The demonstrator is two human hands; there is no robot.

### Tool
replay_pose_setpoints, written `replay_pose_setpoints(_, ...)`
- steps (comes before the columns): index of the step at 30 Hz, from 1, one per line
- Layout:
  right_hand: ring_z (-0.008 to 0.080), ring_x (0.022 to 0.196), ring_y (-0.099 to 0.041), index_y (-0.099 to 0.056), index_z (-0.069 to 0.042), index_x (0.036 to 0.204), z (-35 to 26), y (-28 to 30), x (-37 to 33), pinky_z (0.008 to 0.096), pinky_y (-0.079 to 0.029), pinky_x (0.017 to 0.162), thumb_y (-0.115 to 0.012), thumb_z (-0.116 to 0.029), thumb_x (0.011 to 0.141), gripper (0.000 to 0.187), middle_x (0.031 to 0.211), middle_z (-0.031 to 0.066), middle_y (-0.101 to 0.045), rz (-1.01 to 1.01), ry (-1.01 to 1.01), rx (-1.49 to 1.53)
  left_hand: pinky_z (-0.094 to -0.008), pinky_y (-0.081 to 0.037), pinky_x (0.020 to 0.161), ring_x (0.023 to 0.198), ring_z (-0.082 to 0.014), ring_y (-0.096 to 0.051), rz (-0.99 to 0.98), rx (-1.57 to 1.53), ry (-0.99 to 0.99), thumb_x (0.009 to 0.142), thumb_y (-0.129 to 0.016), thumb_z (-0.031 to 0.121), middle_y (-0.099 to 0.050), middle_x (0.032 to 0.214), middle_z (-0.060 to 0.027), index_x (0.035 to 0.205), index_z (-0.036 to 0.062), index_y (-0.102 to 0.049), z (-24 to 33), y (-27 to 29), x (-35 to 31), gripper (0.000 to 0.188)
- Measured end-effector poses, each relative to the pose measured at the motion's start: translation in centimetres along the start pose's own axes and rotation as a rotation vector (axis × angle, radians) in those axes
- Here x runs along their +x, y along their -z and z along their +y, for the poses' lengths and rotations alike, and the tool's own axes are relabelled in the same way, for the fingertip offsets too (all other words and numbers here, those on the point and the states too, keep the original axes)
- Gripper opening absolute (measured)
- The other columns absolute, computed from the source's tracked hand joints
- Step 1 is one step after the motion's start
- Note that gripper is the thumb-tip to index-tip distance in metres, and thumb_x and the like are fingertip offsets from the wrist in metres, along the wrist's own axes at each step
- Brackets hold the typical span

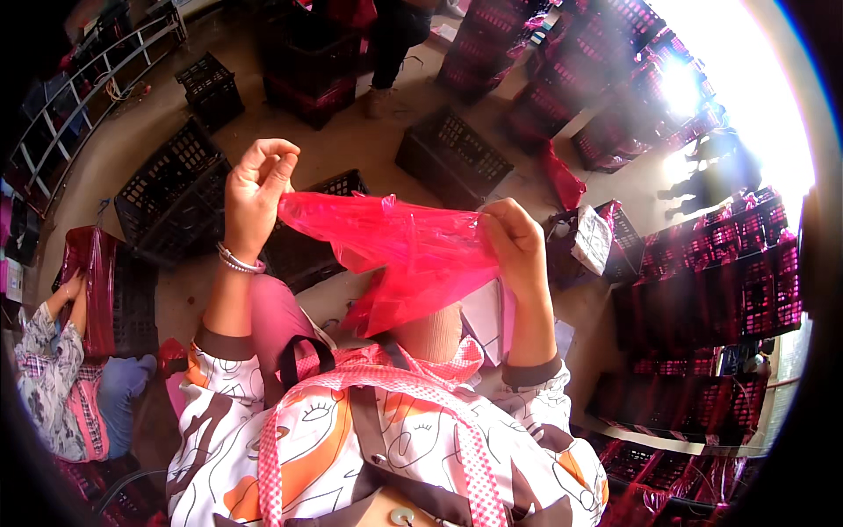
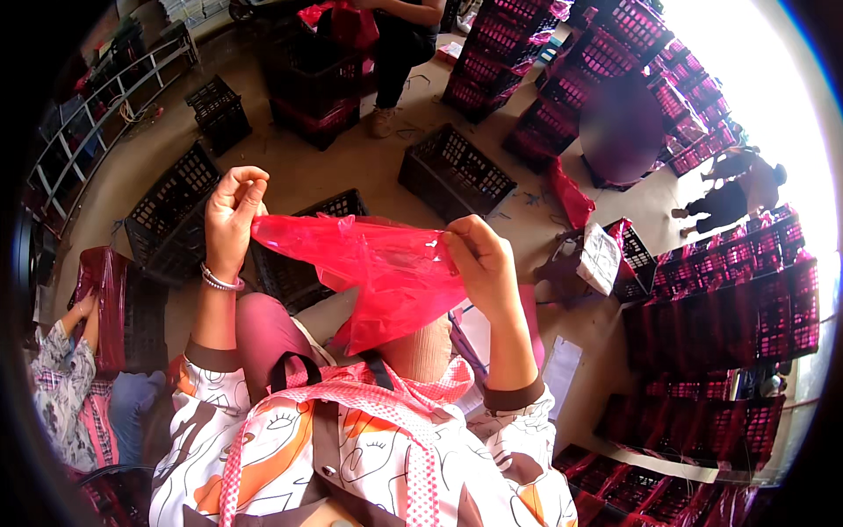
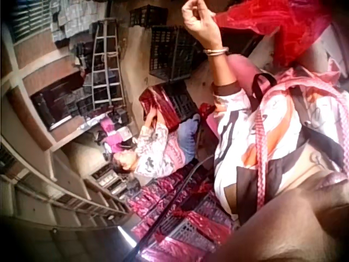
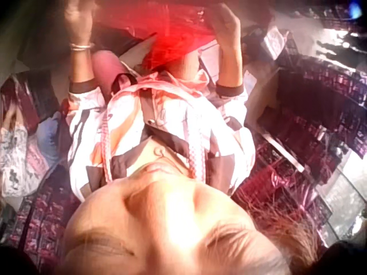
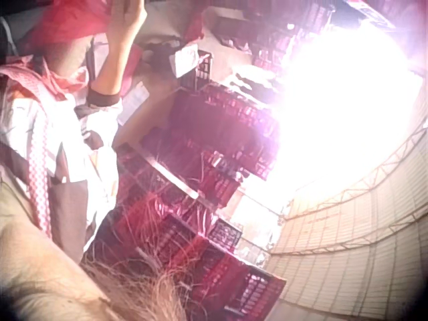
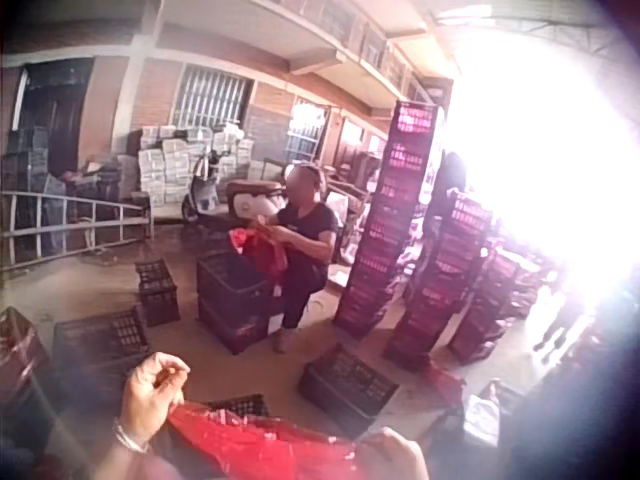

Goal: The person lines plastic crates with pink plastic bags by stretching the bag over the crate edges and then placing a pink paper sheet inside.

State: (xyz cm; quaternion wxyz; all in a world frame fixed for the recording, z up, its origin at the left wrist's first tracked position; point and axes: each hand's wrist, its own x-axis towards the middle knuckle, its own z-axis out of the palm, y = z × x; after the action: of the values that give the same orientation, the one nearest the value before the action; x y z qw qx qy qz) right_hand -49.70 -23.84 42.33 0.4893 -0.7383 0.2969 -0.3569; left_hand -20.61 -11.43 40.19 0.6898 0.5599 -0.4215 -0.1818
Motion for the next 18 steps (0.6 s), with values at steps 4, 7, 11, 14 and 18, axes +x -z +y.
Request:
replay_pose_setpoints(4,0.0039,0.053,-0.046,-0.053,0.0,0.081,0.2,-0.2,-0.6,0.019,-0.036,0.049,-0.052,0.0,0.084,0.003,0.057,-0.0013,-0.05,-0.01,0.02,-0.007,-0.0168,-0.032,0.045,0.049,0.0007,-0.039,0.267,0.142,-0.059,0.086,-0.058,0.014,-0.047,0.057,0.0074,0.088,0.0052,-0.058,0.1,1.4,-0.1,0.009)
replay_pose_setpoints(7,0.0044,0.055,-0.049,-0.052,0.0,0.083,0.6,-0.4,-0.9,0.0185,-0.038,0.051,-0.052,0.003,0.083,0.002,0.06,0.0,-0.053,-0.058,0.037,0.031,-0.0292,-0.045,0.067,0.07,-0.0154,-0.056,0.079,0.589,-0.436,0.083,-0.06,0.023,-0.058,0.077,-0.005,0.104,0.0053,-0.055,1.1,-0.7,-0.6,0.028)
replay_pose_setpoints(11,0.0044,0.058,-0.05,-0.052,0.0,0.084,-0.3,-1.6,-0.5,0.018,-0.04,0.054,-0.054,0.006,0.08,0.007,0.064,0.0015,-0.055,-0.171,0.093,0.059,-0.0339,-0.044,0.077,0.087,-0.0232,-0.058,-0.447,0.43,-0.426,0.081,-0.062,0.026,-0.06,0.085,-0.0084,0.104,0.0028,-0.055,2.7,-6.2,-2.8,0.034)
replay_pose_setpoints(14,0.004,0.058,-0.05,-0.052,0.001,0.084,-1.5,-0.1,-0.5,0.0173,-0.04,0.053,-0.053,0.006,0.081,0.007,0.064,0.0011,-0.054,-0.128,0.044,0.087,-0.026,-0.042,0.058,0.062,-0.0134,-0.054,-0.453,0.31,-0.191,0.079,-0.064,0.017,-0.056,0.066,-0.003,0.078,0.0005,-0.059,0.0,-5.1,-2.3,0.018)
replay_pose_setpoints(18,0.0036,0.059,-0.049,-0.052,-0.001,0.085,-0.4,2.0,-0.8,0.0167,-0.039,0.053,-0.052,0.007,0.081,0.008,0.067,-0.0011,-0.053,0.002,0.003,0.016,-0.0199,-0.038,0.054,0.059,-0.0035,-0.047,-0.283,0.258,-0.035,0.083,-0.062,0.019,-0.053,0.061,0.0004,0.074,-0.0003,-0.057,0.6,-0.4,-1.0,0.022)
